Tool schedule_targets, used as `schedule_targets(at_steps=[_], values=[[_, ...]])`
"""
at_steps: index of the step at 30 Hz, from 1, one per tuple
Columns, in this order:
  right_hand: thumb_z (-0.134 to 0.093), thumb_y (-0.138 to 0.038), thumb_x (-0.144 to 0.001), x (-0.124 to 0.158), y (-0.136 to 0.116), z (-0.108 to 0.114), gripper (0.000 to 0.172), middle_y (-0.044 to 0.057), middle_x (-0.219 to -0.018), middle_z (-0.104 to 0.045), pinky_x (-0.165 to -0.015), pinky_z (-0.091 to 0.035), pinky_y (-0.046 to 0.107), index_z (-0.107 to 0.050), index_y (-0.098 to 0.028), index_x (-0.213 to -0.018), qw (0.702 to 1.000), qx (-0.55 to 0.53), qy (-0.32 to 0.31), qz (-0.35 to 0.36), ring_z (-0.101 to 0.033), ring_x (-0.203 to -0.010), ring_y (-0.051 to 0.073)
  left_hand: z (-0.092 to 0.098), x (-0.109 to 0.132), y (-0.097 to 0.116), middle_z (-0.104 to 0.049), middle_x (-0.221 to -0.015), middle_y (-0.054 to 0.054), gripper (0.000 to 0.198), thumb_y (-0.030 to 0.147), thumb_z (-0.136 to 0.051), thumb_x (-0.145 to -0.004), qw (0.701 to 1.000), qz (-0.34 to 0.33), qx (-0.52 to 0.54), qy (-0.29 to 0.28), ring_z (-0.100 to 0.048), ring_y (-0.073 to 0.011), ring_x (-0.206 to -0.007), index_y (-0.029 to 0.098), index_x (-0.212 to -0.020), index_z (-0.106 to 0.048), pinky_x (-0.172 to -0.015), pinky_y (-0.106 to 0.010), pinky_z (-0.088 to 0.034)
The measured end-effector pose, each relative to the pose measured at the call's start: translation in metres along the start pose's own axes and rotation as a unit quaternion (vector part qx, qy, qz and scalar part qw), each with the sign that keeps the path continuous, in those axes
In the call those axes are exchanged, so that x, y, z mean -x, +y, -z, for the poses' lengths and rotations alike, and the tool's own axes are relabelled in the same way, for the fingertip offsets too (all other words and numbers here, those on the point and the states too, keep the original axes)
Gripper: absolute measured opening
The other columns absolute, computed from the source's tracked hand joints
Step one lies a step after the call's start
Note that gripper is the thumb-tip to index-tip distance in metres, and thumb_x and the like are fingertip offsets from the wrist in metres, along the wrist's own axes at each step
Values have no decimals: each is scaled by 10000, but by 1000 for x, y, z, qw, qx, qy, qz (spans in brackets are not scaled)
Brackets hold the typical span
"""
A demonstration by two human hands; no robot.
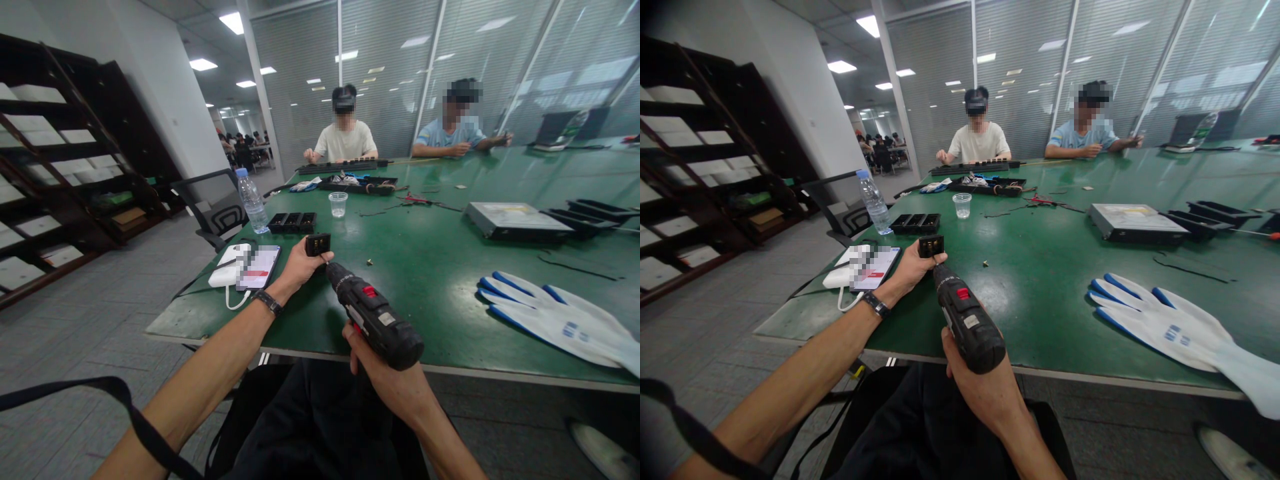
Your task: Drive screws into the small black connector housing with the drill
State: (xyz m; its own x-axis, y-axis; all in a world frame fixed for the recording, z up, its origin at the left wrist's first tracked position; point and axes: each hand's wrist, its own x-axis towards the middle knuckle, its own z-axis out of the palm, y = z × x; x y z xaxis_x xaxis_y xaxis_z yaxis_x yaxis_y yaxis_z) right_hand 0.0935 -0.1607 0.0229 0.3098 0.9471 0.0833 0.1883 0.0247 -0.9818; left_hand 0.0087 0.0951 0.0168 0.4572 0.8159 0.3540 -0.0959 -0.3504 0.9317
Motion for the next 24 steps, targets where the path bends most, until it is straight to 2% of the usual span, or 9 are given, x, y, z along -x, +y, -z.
schedule_targets(at_steps=[10,16,21,24], values=[[-589,-449,-941,1,-1,0,267,-36,-551,-557,-596,-529,298,-577,-225,-796,999,19,23,15,-597,-524,165,-2,1,2,-636,-850,-2,454,353,-902,-614,1000,5,-1,8,-568,-150,-788,165,-928,-634,-777,-284,-479],[-592,-447,-938,1,-2,1,262,-35,-555,-563,-590,-525,289,-572,-232,-789,1000,16,21,3,-591,-527,162,-2,1,2,-634,-841,1,447,347,-903,-617,1000,4,5,9,-567,-147,-779,166,-927,-635,-778,-285,-480],[-566,-457,-960,1,-1,1,370,-14,-581,-569,-622,-534,298,-516,-239,-664,1000,23,15,13,-592,-550,156,-1,1,2,-627,-846,2,443,344,-899,-627,1000,1,2,5,-558,-141,-773,166,-932,-632,-769,-278,-473],[-566,-465,-961,1,-2,0,357,-15,-575,-563,-597,-529,299,-528,-235,-691,1000,23,14,12,-596,-546,162,-1,1,1,-625,-839,4,441,346,-898,-627,1000,1,-3,5,-556,-142,-769,167,-931,-633,-769,-282,-472]])
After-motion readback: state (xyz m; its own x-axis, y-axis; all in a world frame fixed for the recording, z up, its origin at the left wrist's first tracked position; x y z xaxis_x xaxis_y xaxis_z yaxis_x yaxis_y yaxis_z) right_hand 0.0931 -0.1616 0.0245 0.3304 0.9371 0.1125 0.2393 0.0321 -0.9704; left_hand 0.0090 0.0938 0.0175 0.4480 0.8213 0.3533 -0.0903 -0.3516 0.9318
